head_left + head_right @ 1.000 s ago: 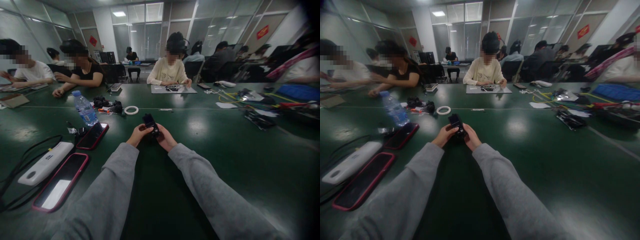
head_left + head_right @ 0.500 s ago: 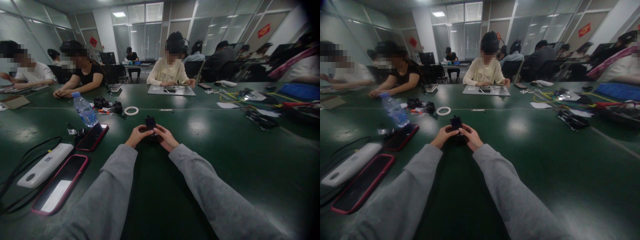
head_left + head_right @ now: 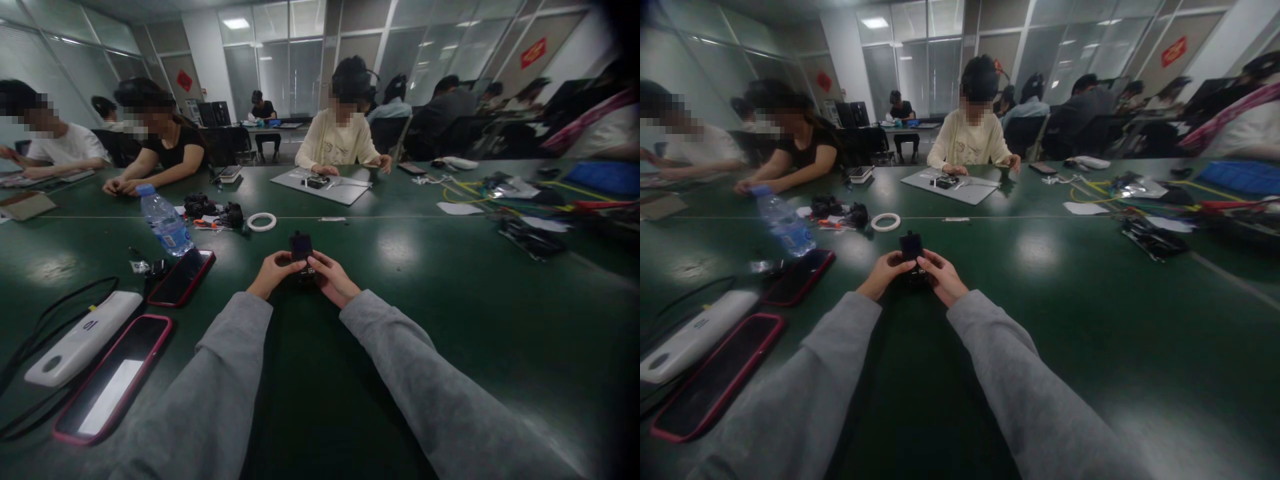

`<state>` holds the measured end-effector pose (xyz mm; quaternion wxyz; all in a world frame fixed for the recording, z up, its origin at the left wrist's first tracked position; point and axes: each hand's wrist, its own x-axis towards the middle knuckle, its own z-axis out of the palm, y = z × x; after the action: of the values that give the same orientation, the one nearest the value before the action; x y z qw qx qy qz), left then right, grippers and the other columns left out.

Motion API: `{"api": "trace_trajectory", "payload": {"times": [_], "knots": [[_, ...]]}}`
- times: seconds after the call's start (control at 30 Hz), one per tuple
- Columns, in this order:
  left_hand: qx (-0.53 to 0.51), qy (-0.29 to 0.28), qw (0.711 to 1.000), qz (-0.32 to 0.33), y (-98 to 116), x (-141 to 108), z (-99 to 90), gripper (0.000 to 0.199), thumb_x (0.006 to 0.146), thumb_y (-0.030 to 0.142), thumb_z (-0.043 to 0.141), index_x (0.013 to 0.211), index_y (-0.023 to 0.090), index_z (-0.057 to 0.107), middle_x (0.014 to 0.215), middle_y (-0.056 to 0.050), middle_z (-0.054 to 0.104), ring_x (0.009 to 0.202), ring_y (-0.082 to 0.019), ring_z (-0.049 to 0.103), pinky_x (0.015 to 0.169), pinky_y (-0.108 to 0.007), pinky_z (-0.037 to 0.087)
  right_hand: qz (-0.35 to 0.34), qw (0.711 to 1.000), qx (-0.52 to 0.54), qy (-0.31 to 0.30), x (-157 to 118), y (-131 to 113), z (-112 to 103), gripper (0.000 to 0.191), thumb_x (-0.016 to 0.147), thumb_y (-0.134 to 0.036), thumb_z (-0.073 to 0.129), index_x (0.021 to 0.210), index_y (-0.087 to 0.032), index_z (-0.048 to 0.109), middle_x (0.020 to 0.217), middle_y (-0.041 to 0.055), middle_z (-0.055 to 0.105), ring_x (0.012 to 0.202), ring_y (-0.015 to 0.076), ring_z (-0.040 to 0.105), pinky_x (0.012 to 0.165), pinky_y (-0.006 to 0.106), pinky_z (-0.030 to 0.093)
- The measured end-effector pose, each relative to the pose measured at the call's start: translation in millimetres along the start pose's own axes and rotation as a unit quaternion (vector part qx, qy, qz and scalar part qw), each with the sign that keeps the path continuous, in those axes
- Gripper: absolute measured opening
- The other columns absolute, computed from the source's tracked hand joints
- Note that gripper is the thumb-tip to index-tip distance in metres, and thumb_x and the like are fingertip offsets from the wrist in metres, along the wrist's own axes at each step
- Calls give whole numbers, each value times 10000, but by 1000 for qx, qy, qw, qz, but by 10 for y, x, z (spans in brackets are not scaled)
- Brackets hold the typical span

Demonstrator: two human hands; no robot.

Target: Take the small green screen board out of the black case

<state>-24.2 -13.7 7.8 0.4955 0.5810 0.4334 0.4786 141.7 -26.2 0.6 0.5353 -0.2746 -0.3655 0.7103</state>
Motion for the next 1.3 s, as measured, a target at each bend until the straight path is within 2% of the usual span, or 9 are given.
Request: {"api": "trace_trajectory", "payload": {"times": [0.27,0.57,0.73,0.97,1.3], "knots": [[-20,7,1000,0,-24,4,10,384,607,388,745,881,142,639,897,-60,641,853,-176,575,813,-323,420,0,1000,-4,5,40,39,-44,535,629,-295,803,1103,-201,572,1060,37,568,921,133,553,770,227,469],[-27,16,999,-19,16,-5,25,398,588,390,756,871,142,626,886,-56,638,850,-181,570,812,-332,415,-11,1000,-24,8,24,30,-17,507,636,-321,797,1082,-216,578,1141,34,537,999,154,536,812,241,473],[-32,1,999,-24,25,8,26,394,598,403,748,850,140,598,854,-41,619,822,-165,560,796,-319,411,-3,999,-36,10,34,48,-44,501,661,-330,783,1100,-220,570,1156,35,529,1011,153,532,824,245,467],[-73,-29,997,-29,-31,45,-2,383,643,422,714,859,144,563,876,-38,605,840,-151,561,819,-314,406,-19,999,-31,23,19,44,17,489,629,-342,801,1043,-198,584,1065,34,559,944,146,543,790,239,459],[-123,-38,990,-55,-27,35,-33,351,649,377,716,863,151,555,920,-43,607,896,-161,577,880,-339,411,-11,998,-55,6,28,63,-38,477,676,-340,772,1092,-228,571,1116,30,539,985,153,536,814,250,463]]}}
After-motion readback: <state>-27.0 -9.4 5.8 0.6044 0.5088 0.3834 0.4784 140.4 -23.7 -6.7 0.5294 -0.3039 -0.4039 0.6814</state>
